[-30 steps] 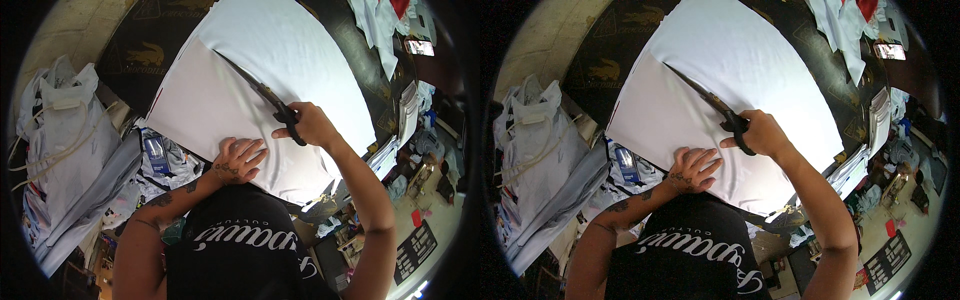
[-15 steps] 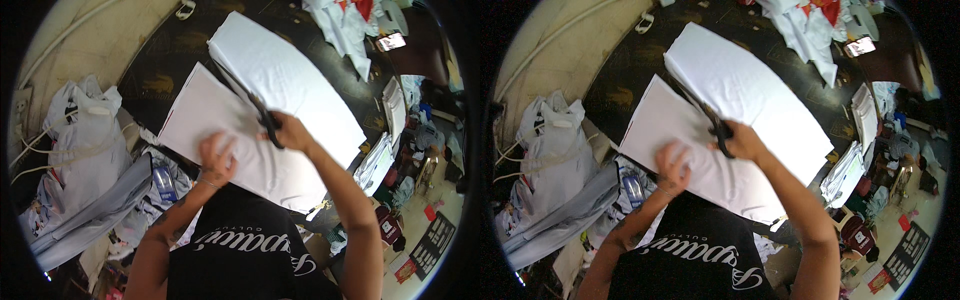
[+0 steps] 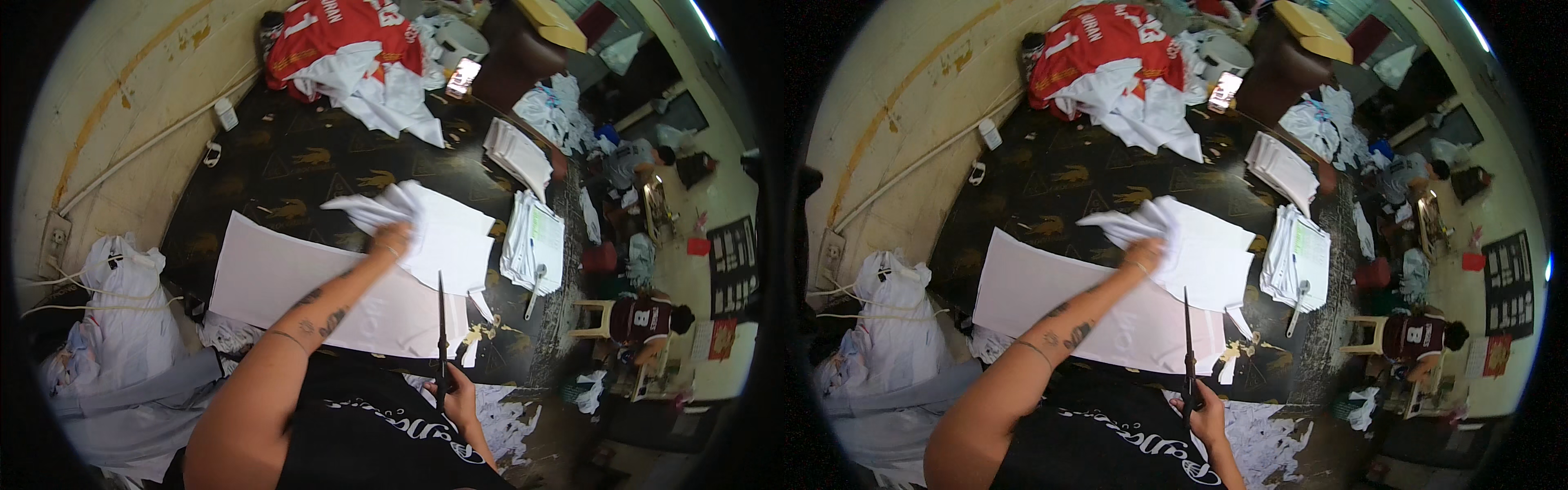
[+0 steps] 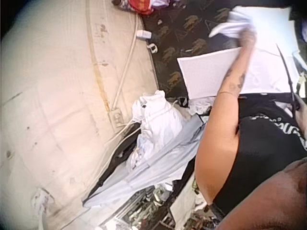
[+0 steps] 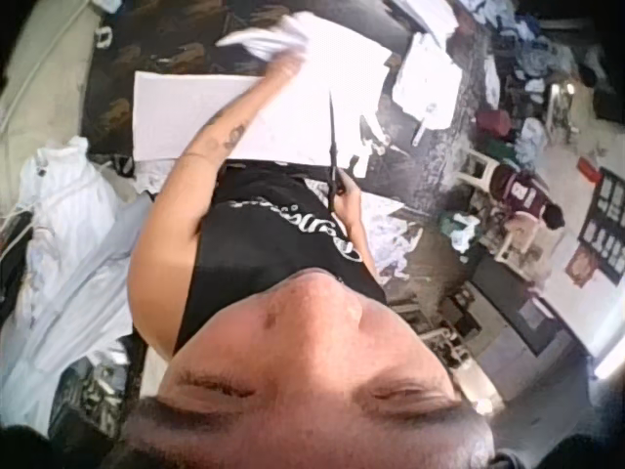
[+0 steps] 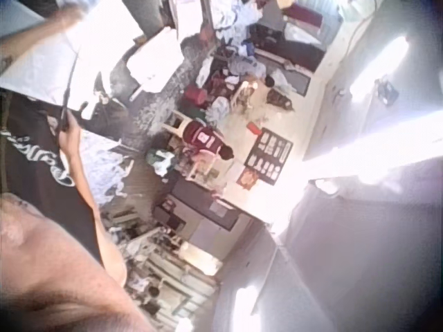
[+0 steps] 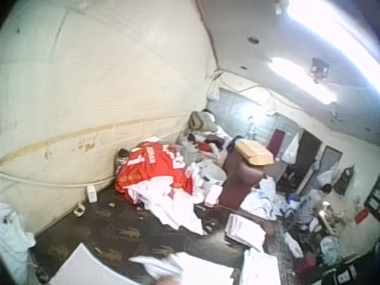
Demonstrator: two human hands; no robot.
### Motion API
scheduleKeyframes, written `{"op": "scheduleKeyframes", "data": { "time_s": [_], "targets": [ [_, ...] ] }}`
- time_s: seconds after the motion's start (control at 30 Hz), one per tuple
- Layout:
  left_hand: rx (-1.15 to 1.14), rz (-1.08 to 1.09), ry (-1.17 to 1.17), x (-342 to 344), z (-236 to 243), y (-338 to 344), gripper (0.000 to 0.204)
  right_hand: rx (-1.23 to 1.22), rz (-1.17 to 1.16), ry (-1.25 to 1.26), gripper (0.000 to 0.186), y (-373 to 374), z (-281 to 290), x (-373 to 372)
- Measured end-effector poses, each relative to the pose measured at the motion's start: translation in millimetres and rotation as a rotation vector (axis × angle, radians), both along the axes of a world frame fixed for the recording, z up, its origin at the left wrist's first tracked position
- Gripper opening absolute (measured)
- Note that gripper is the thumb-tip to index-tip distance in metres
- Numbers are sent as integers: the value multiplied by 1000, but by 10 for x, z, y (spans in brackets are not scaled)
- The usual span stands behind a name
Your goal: The person repeatedly places white fabric sheets on a table, aligns them, and cuts them into smaller pieces using scissors. They also handle red and white jerseys, placing them on the table and cutting along their edges. The workspace is cluttered with fabric scraps and other materials.
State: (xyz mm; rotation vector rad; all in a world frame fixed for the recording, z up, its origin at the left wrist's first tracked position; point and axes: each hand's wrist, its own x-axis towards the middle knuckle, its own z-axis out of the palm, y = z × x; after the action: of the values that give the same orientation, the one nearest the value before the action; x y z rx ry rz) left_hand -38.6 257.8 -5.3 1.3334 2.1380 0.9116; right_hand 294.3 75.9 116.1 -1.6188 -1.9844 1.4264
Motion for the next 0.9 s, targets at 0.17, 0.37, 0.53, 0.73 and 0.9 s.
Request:
{"op": "scheduleKeyframes", "data": {
  "time_s": [0.17, 0.37, 0.53, 0.73, 0.9],
  "targets": [
    [562, -1460, -387, 2223, 566, -547, 75, 104, -285, 382, 74, -469, 296, 222],
    [36, -972, 262, 1750, -18, -912, 37, -167, -442, 372, 36, -770, 202, 691],
    [176, -935, 409, 1437, -487, -1308, 55, -389, -553, 264, 37, -1123, -448, 985],
    [230, -759, 408, 1594, -474, -1195, 63, -372, -1285, 874, 43, -1584, -1093, 729],
    [361, -900, 218, 1497, -407, -1214, 42, -198, -1261, 630, 42, -1674, -1007, 729]
  ]
}}
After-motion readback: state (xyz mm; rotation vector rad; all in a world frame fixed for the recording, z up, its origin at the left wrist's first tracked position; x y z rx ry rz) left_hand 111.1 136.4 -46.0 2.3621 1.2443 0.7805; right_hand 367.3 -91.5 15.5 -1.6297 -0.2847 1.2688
